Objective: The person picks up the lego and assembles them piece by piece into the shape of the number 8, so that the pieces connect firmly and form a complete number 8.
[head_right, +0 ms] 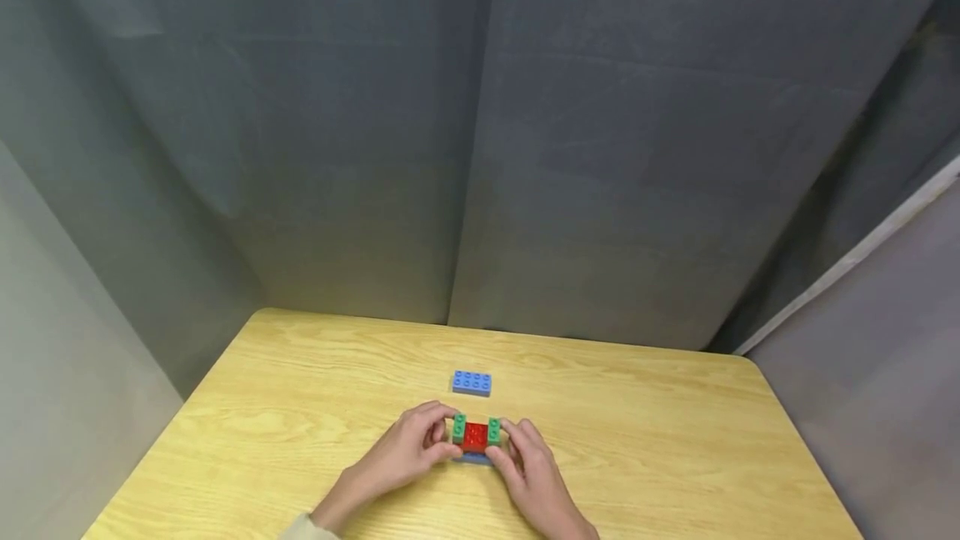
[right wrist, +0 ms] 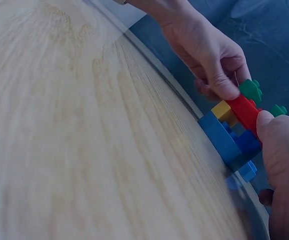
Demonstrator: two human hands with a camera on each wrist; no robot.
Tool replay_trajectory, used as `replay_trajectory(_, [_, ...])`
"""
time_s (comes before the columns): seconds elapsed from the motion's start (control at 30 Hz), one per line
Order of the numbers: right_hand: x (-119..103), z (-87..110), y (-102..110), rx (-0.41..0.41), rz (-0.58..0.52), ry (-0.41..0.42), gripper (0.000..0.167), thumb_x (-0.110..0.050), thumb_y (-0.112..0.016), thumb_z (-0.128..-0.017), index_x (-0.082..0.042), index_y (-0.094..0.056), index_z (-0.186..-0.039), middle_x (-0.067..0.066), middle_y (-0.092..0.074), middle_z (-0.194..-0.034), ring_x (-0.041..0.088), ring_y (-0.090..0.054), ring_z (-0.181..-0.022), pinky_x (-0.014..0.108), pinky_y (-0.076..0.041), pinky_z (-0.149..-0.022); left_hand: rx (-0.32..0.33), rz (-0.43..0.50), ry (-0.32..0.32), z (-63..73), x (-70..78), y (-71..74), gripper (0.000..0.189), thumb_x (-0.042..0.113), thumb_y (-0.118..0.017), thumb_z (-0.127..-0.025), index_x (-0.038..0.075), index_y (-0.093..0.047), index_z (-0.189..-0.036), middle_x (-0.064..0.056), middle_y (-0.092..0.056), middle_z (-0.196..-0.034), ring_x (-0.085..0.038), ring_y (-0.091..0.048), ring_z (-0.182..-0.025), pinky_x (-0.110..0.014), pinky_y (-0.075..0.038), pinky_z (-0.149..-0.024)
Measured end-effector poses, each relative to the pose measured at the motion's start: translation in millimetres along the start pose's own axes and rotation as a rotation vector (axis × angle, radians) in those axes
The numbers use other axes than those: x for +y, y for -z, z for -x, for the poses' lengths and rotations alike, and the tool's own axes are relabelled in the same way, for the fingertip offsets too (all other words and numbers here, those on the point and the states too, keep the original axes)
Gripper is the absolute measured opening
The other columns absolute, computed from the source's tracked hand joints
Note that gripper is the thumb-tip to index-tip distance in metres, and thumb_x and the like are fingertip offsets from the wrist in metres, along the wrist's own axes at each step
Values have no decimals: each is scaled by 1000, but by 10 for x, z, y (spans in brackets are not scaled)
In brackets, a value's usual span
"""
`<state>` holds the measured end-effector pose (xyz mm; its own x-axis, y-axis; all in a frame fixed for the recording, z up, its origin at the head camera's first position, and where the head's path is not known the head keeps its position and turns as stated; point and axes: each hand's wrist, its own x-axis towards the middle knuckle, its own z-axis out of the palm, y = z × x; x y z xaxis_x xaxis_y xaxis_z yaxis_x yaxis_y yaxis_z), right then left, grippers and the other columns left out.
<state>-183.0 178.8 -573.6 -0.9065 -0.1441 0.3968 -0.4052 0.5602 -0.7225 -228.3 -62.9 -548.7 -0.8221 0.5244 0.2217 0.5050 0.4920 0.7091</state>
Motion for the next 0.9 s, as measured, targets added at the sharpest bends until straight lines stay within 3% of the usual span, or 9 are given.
replay_trajectory(0.13, [-1, -3, 3, -10, -5, -27, 42, -17, -73, -98, 5, -66, -133, -12, -43, -82, 2, -39, -66, 18, -37, -55, -24, -34, -15, 2, -67, 31, 44, 27, -82, -91, 16, -68, -130, 8, -55, -85, -1, -46, -73, -19, -43, -64])
replay_trajectory(0.23, [-5, -5, 8, -18, -3, -47, 43, -18, -73, -99, 6, -66, -134, -12, -43, -82, 2, -39, -66, 19, -37, -56, -20, -44, 10, -4, -114, 37, 45, 21, -82, -92, 18, -67, -134, 10, -55, -87, -1, -48, -74, -20, -44, -64])
replay_trajectory(0.53, [-8, 3, 3, -31, 0, -79, 43, -22, -74, -98, 2, -67, -133, -11, -45, -82, 3, -42, -69, 19, -38, -58, 101, -65, 119, -7, -231, -41, 48, 24, -76, -98, 12, -61, -142, 12, -54, -84, -2, -48, -69, -23, -45, -64])
replay_trajectory(0.7, [-10, 13, -26, -46, -15, -60, 42, -23, -74, -99, 1, -68, -132, -12, -46, -83, 3, -42, -69, 19, -39, -58, 155, -69, 133, -1, -298, -86, 54, 22, -76, -97, 7, -58, -145, 12, -54, -83, -4, -47, -71, -23, -44, -65])
replay_trajectory(0.9, [34, 35, -35, -6, -19, -8, 40, -20, -75, -98, 3, -69, -130, -12, -44, -81, 2, -40, -67, 20, -38, -56, 188, -15, 117, -102, -374, -143, 54, 16, -73, -99, 0, -53, -147, 7, -53, -89, -8, -47, -80, -24, -44, -72])
